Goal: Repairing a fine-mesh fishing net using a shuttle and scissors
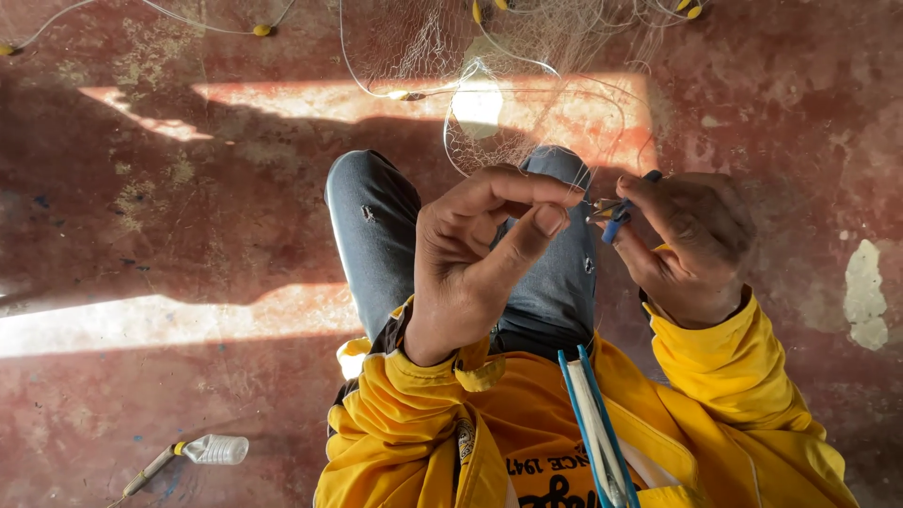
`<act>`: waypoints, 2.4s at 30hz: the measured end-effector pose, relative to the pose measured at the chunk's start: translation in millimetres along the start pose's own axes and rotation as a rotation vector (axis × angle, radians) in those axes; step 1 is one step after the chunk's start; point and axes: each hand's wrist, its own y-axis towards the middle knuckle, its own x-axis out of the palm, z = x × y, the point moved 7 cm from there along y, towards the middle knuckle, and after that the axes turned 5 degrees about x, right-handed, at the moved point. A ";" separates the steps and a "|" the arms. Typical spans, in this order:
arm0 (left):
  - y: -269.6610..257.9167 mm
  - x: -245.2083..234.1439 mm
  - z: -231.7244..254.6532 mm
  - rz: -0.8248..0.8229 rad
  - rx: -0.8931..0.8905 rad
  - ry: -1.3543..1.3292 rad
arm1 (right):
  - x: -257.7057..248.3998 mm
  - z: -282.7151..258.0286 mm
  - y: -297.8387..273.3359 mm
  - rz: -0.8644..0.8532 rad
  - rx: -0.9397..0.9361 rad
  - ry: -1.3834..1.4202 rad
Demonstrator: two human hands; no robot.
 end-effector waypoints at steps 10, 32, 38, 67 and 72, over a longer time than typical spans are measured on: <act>-1.8 2.7 2.8 -0.019 0.008 0.065 | -1.8 3.2 -1.7 0.089 0.008 -0.057; -6.3 3.8 0.0 0.025 -0.007 -0.042 | -3.0 -1.2 -1.1 0.132 -0.020 -0.124; -7.2 3.7 -2.4 0.026 -0.041 -0.076 | -3.8 -1.7 -1.2 0.146 -0.021 -0.134; -10.5 7.3 -4.7 0.032 -0.075 -0.112 | -5.8 -2.9 1.9 0.162 0.015 -0.196; -9.0 5.4 -7.7 0.026 -0.065 -0.153 | -3.5 -1.7 0.8 0.088 0.047 -0.049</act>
